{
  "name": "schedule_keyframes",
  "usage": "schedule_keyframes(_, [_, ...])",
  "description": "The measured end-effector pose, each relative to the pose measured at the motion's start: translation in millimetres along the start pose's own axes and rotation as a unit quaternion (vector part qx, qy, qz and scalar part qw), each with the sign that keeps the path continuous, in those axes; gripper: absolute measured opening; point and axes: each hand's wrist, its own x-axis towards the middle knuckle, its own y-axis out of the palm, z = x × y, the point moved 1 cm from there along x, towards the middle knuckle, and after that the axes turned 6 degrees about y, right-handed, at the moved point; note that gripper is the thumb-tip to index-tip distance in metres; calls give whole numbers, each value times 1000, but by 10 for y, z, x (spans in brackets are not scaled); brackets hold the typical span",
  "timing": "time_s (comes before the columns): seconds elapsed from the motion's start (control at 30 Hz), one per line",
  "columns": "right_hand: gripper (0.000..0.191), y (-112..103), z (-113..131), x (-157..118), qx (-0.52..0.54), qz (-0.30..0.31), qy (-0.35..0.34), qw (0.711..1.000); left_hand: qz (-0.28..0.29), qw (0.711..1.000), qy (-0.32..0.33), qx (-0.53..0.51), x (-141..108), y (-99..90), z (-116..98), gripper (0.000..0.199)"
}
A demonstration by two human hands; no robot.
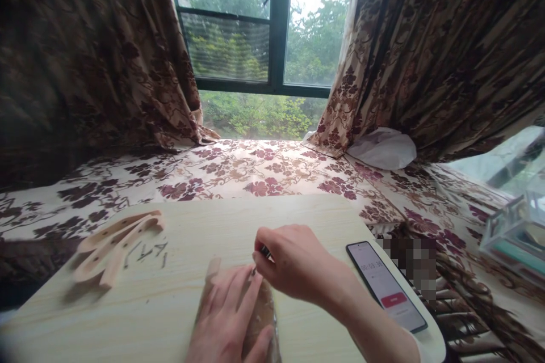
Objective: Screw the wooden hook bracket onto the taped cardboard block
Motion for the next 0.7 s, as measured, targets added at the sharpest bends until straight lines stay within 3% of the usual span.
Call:
schedule_keyframes(0.23, [10,-117,79,273,-69,63,-28,995,12,1000,-12,-10,-15,-2,-15,65])
schedule_keyframes(0.47, [16,-129,139,386,-107,67,-8,992,11,1000,-14,-13,-25,8,-27,64])
schedule_keyframes(0.7, [14,-252,154,355,-96,119,-90,984,25,999,-22,-19,-38,5,-49,64])
